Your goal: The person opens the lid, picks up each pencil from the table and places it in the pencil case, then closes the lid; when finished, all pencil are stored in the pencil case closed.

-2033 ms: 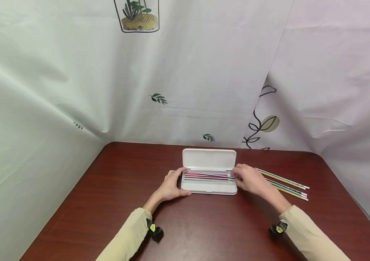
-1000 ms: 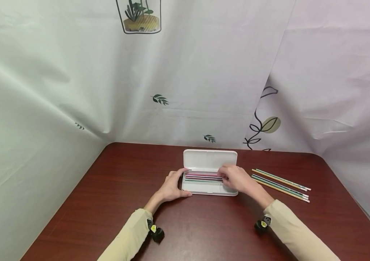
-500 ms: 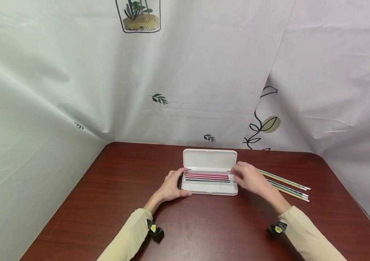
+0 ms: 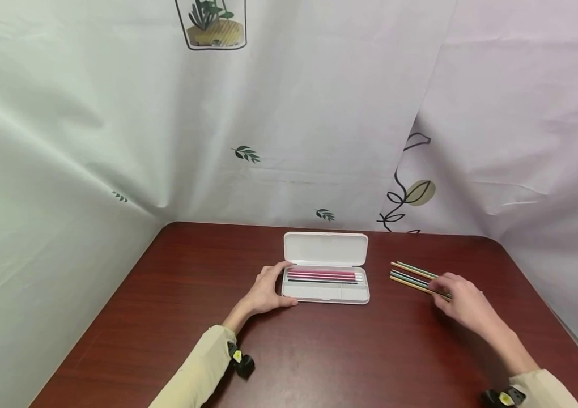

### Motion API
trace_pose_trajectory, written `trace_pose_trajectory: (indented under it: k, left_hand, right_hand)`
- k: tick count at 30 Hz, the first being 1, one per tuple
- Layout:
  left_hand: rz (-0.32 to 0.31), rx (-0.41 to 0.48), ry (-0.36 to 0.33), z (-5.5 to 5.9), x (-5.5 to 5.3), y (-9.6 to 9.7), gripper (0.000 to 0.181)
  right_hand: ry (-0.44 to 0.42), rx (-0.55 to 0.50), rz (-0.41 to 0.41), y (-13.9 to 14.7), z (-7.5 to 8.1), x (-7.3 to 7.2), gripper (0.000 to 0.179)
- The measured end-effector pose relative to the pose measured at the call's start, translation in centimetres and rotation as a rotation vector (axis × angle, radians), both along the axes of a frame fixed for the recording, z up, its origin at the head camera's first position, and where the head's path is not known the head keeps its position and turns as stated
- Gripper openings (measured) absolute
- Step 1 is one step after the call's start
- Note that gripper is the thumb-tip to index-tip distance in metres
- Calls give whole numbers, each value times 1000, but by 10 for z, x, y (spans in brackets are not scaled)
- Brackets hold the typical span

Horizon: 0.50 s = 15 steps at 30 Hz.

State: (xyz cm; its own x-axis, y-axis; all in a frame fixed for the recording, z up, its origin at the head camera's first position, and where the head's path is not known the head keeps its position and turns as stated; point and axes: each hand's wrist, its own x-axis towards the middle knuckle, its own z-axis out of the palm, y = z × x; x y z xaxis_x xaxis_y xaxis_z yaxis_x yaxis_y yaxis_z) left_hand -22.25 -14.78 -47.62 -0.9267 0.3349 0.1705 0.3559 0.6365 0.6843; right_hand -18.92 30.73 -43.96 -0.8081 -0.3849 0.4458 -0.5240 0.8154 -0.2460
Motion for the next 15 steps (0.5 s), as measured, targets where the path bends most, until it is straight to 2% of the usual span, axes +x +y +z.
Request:
trace_pose_trajectory:
  k: [5, 15]
  left_hand:
    - [-3, -7, 12, 0, -1, -1, 89]
    - [-5, -8, 10, 0, 0, 1, 89]
  right_hand:
    - [-54, 15, -73, 22, -4, 13, 23]
    - [-40, 29, -115, 42, -13, 23, 27]
